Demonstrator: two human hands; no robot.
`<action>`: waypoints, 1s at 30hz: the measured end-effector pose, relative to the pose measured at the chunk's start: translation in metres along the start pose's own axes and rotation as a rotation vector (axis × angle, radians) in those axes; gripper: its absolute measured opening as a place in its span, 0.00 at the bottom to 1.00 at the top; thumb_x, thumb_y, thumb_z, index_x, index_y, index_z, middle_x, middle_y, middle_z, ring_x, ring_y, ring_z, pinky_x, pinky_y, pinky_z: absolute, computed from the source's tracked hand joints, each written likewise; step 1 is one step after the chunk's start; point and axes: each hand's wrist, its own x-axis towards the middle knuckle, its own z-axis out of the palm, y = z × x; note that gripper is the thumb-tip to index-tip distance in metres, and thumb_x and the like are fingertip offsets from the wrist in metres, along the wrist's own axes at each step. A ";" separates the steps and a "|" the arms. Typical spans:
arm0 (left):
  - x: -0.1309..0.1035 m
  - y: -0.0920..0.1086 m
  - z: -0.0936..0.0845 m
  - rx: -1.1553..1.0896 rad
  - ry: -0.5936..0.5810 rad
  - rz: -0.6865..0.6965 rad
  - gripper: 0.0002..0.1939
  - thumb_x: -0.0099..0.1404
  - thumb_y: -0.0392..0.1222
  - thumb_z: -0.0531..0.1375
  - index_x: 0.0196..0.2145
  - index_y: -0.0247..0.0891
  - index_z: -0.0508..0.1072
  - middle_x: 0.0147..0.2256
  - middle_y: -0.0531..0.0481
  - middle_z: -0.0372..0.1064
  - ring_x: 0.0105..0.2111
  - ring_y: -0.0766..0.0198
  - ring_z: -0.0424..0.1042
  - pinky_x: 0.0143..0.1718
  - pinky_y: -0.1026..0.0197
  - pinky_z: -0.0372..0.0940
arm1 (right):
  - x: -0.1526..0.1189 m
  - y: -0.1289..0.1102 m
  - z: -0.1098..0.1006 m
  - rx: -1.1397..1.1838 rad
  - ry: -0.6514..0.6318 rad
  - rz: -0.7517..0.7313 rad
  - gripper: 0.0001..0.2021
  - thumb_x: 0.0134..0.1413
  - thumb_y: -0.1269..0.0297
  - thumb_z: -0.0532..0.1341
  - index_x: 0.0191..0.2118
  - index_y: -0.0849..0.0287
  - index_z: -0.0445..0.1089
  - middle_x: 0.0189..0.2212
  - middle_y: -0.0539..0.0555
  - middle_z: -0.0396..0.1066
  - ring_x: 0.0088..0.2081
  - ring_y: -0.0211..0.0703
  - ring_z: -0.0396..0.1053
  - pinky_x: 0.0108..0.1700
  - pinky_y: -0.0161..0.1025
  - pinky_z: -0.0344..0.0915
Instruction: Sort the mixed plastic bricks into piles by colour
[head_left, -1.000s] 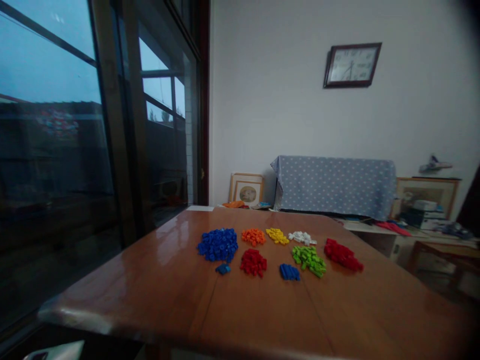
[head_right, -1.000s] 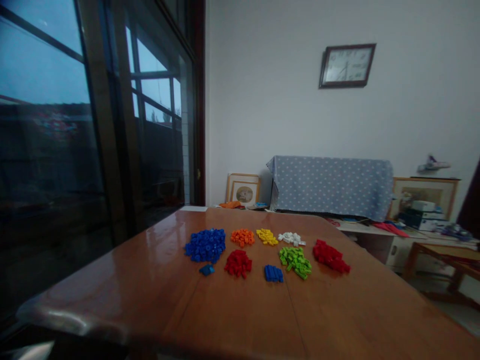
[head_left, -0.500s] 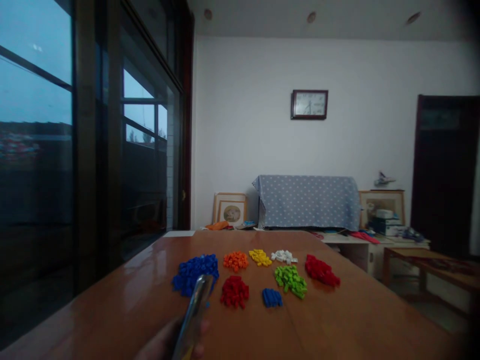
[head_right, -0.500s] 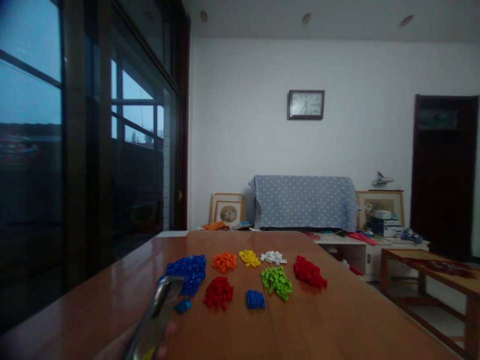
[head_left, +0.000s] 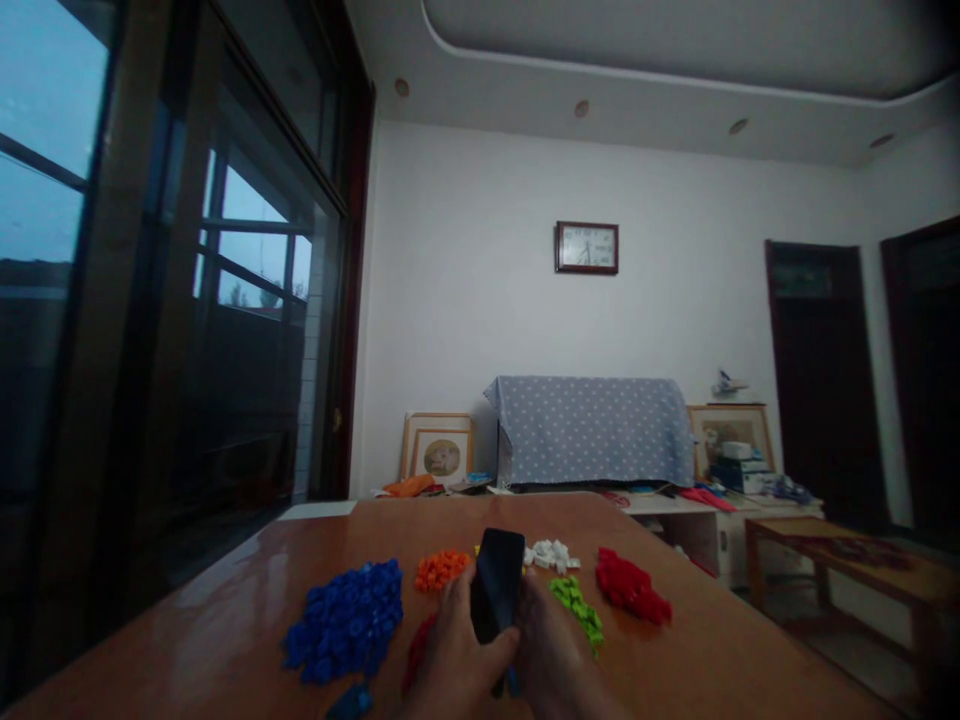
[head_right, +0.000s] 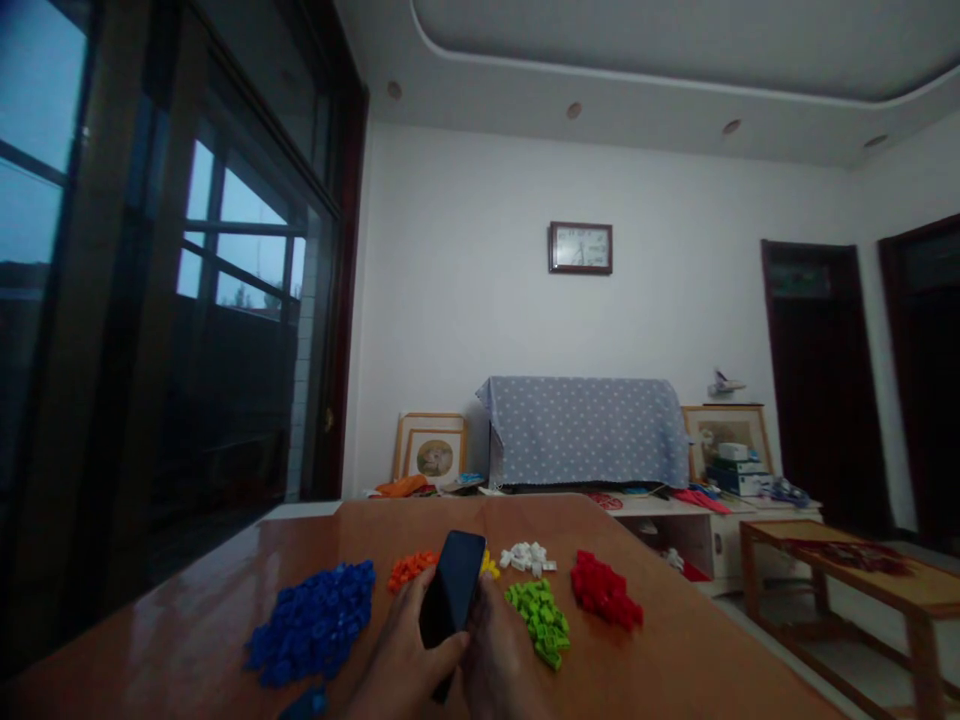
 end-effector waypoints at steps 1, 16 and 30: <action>0.005 -0.002 0.003 -0.003 0.014 0.011 0.39 0.47 0.38 0.68 0.58 0.35 0.65 0.60 0.36 0.60 0.63 0.47 0.55 0.63 0.51 0.49 | 0.006 -0.002 -0.004 0.008 0.016 0.029 0.20 0.54 0.50 0.61 0.41 0.64 0.75 0.34 0.59 0.79 0.39 0.52 0.76 0.45 0.44 0.69; 0.023 -0.036 0.022 -1.048 -0.557 -0.816 0.40 0.62 0.71 0.51 0.47 0.27 0.73 0.33 0.37 0.76 0.31 0.56 0.76 0.36 0.56 0.69 | 0.033 -0.025 -0.045 0.105 -0.020 0.085 0.13 0.58 0.57 0.61 0.39 0.63 0.72 0.28 0.55 0.78 0.27 0.43 0.75 0.32 0.38 0.71; 0.020 -0.028 0.014 -1.130 -0.695 -0.733 0.43 0.65 0.72 0.42 0.53 0.28 0.69 0.34 0.35 0.76 0.29 0.56 0.76 0.23 0.64 0.63 | 0.026 -0.020 -0.044 -0.003 -0.184 0.230 0.21 0.59 0.43 0.55 0.31 0.59 0.63 0.18 0.43 0.62 0.11 0.32 0.57 0.13 0.32 0.59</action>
